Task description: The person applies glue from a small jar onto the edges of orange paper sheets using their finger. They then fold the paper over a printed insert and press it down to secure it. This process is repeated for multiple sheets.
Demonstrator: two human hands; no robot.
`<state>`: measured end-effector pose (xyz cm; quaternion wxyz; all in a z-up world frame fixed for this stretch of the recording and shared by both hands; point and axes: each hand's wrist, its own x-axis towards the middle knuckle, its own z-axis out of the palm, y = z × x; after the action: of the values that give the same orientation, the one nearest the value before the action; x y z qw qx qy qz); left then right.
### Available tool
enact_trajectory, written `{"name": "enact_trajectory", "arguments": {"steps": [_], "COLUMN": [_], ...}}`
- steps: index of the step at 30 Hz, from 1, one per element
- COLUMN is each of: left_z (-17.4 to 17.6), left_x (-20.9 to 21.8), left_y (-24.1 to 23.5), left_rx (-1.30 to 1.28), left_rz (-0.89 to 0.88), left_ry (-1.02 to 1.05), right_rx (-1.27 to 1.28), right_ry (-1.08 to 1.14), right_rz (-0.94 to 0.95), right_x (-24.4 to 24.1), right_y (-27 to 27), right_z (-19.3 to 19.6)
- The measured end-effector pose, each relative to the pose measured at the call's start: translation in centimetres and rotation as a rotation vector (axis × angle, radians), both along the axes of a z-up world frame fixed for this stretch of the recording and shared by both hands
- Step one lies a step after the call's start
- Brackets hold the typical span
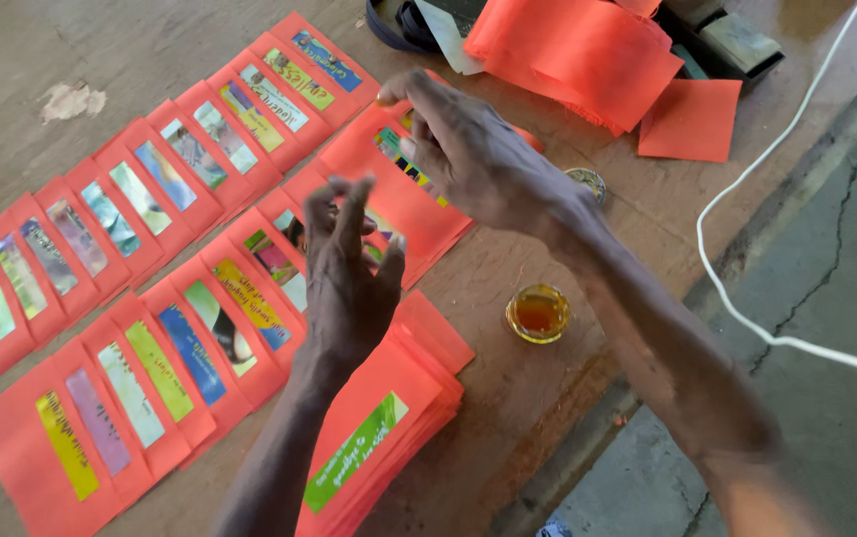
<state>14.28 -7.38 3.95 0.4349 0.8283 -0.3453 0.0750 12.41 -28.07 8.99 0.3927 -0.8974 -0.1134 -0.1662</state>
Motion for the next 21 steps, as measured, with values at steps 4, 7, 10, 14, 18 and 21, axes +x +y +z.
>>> {"name": "enact_trajectory", "arguments": {"steps": [4, 7, 10, 14, 18, 21], "left_z": [-0.2, -0.8, -1.8, -3.1, -3.8, -4.0], "left_x": [-3.2, -4.8, -6.1, -6.2, -6.1, -6.3], "left_y": [4.2, 7.3, 9.8, 11.1, 11.5, 12.3], "left_rx": [0.166, 0.310, 0.438, 0.370, 0.196, 0.133], "left_rz": [-0.039, -0.028, 0.019, 0.079, 0.123, 0.006], "left_ry": [0.005, -0.006, 0.117, 0.209, 0.407, 0.082], "right_rx": [0.060, 0.036, 0.085, 0.074, 0.094, 0.149], "right_ry": [-0.004, -0.017, 0.094, 0.137, 0.197, 0.320], "right_rz": [0.042, 0.029, 0.032, 0.032, 0.015, -0.039], "right_x": [-6.1, -10.2, -13.4, -15.9, -16.8, -17.5], "right_y": [1.9, 3.5, 5.3, 7.6, 9.1, 9.9], "right_z": [1.2, 1.0, -0.1, -2.2, -4.1, -4.7]}}
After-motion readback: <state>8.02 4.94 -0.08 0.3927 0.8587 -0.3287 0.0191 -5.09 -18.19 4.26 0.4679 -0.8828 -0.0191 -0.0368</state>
